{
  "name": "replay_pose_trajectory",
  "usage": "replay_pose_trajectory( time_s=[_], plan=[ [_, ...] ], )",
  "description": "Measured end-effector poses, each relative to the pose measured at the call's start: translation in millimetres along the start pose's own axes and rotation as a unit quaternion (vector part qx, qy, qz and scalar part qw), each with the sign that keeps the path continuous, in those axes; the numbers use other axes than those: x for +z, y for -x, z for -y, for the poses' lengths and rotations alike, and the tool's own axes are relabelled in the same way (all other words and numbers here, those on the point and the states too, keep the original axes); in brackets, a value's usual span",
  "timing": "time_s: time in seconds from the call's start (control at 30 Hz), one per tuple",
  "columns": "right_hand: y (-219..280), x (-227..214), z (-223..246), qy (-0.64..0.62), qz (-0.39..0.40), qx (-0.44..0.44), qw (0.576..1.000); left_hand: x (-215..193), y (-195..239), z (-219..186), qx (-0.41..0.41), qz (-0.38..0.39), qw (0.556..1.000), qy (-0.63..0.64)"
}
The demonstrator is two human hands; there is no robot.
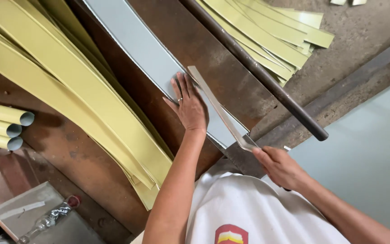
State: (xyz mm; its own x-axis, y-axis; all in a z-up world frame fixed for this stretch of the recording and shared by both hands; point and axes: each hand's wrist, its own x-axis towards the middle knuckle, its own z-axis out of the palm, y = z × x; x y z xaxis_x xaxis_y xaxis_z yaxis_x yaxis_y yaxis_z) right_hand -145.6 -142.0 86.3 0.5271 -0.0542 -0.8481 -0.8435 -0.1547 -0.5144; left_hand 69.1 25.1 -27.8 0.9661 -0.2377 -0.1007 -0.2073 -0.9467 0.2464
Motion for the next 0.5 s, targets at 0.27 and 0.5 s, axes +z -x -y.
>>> replay_pose_trajectory(
  time_s=[0.27,0.5],
  plan=[
    [38.9,-31.0,6.9,-0.053,-0.126,0.033,0.99,-20.6,-36.5,15.6,-0.009,0.009,1.0,-0.017],
    [50.6,-50.7,5.1,-0.183,-0.153,-0.035,0.971,7.3,7.7,-7.3,-0.007,-0.02,0.999,-0.038]
  ],
)
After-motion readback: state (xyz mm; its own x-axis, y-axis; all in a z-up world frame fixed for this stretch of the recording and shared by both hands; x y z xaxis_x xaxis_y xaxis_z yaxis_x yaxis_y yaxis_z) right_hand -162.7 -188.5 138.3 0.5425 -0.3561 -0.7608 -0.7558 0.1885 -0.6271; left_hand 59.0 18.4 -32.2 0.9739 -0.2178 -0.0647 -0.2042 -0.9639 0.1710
